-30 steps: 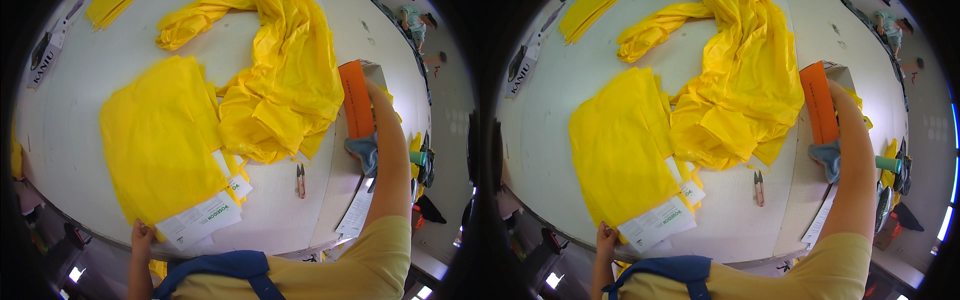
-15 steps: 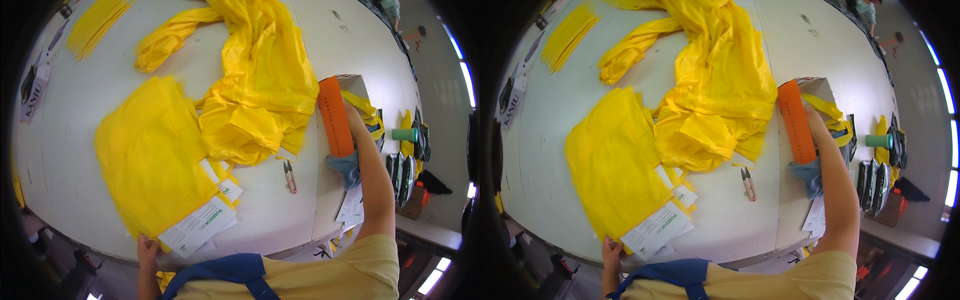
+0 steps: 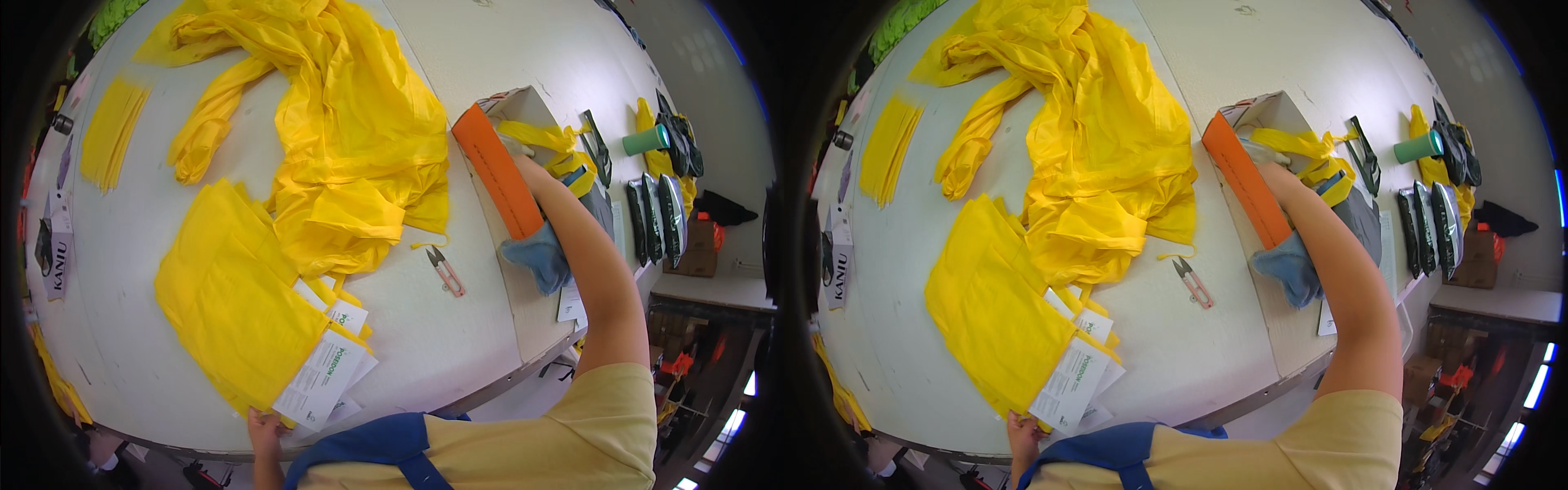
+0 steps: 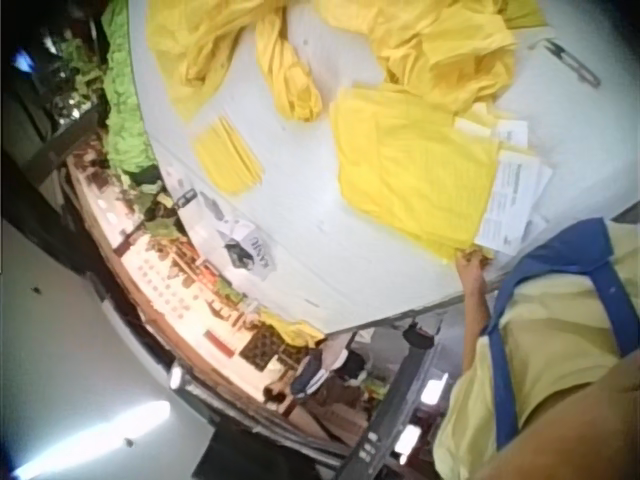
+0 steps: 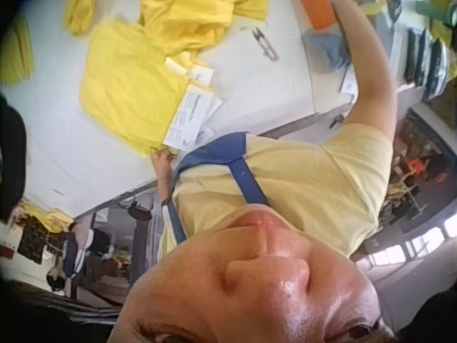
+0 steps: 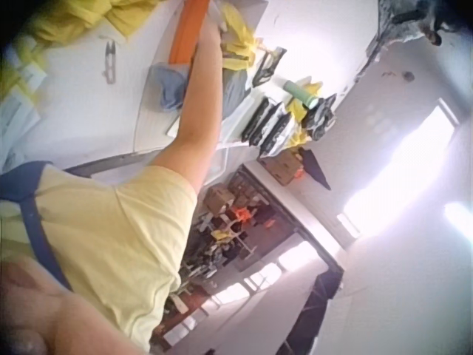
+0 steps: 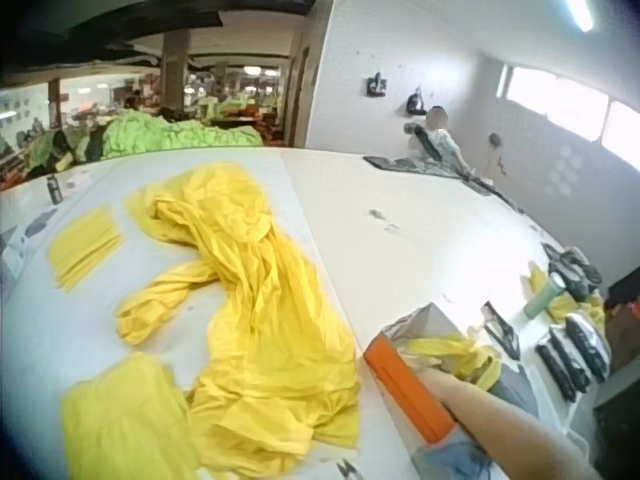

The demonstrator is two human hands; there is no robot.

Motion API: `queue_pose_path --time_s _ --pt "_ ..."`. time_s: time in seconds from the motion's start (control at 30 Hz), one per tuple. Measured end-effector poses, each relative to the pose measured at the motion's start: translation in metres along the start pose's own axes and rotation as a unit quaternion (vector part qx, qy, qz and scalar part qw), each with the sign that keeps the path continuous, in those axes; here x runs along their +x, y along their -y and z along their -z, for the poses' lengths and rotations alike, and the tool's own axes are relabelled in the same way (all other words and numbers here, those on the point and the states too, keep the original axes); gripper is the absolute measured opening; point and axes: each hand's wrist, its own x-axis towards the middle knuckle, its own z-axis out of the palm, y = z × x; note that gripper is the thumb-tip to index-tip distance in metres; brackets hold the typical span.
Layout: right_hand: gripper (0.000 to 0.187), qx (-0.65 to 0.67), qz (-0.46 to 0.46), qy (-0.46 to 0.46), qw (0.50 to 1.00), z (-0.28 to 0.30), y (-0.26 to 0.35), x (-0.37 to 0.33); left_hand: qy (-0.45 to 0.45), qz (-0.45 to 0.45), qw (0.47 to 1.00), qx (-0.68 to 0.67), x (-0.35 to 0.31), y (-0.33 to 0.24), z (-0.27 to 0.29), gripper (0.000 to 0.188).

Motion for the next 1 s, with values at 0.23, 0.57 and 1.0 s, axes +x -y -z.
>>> queue_pose_path --time_s 0.23,0.57,1.0 --pt "0.032 0.534 -0.301 -0.162 0.773 0.060 0.062 -0.016 0.002 0.010 1.000 0.017 -0.001 -0.001 -0.001 0.030" --pt "0.021 0.014 -0.227 -0.194 0.954 0.023 0.157 -0.092 -0.008 0.010 1.000 0.027 -0.003 0.004 0.000 0.029" --pt "0.030 0.256 -0.138 -0.114 0.950 0.055 0.113 -0.109 0.032 0.011 0.999 0.017 -0.001 -0.001 -0.006 0.039"
